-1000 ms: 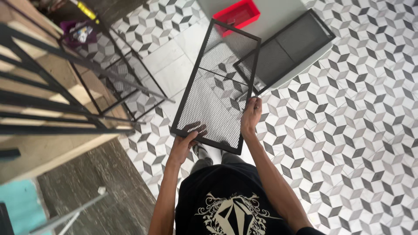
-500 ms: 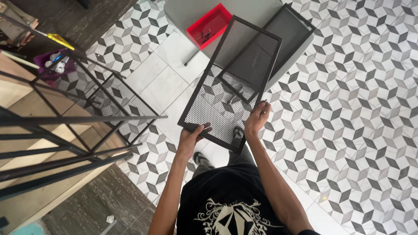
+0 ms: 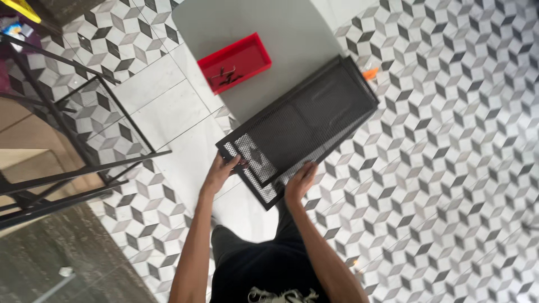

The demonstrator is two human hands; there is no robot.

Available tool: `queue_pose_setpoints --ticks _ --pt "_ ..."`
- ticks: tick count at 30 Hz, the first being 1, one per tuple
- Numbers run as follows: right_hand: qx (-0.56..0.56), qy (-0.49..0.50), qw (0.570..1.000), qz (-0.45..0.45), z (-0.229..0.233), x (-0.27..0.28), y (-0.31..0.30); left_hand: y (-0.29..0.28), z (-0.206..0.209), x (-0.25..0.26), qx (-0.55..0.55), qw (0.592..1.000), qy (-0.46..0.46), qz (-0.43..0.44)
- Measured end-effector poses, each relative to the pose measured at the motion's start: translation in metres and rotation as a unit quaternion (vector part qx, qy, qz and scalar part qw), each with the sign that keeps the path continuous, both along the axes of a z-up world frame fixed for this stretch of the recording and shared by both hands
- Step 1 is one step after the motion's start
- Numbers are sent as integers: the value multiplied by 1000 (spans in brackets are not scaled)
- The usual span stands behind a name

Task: The person assembles a metal mesh shelf by attaching a mesh panel to a vertical frame using screws. They align the panel, insert screws, and tighten them by hand to secure the panel in place.

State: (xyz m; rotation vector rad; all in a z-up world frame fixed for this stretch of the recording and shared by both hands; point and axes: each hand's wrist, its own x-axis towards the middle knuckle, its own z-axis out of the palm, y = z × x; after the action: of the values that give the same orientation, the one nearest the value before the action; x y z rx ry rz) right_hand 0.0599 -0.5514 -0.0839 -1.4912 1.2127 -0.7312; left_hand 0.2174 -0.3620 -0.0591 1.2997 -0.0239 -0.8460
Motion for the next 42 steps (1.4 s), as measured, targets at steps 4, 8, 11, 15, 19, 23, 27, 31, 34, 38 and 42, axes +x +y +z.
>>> queue_pose_setpoints --ticks 4,8,11,15,19,23,27,31,34,38,42 --pt "53 49 988 135 1 -3 -36 -23 -44 20 152 988 -28 15" --pt "25 81 967 239 -9 12 -71 -47 -102 18 290 951 -59 89" --pt "86 110 952 274 -25 12 -86 -58 -136 6 338 923 -89 160" --pt "156 129 928 313 -45 16 -112 -82 -156 -4 413 884 -49 214" --pt "149 199 898 363 -56 25 -132 -96 -158 1 473 847 -123 210" --pt "64 243 890 380 -44 29 -131 -102 -137 -1 458 850 -82 246" --pt "74 222 905 354 -19 47 -120 -102 -108 -3 471 848 -102 222" --pt "170 221 877 391 -4 112 -110 -108 -81 11 404 853 -192 270" --pt "246 140 858 429 -10 179 -103 -118 -69 43 312 901 -111 278" --pt "287 116 843 439 -26 268 -102 -146 -67 90 258 913 -94 302" --pt "268 139 840 451 -32 329 -99 -171 -79 125 189 927 -128 297"
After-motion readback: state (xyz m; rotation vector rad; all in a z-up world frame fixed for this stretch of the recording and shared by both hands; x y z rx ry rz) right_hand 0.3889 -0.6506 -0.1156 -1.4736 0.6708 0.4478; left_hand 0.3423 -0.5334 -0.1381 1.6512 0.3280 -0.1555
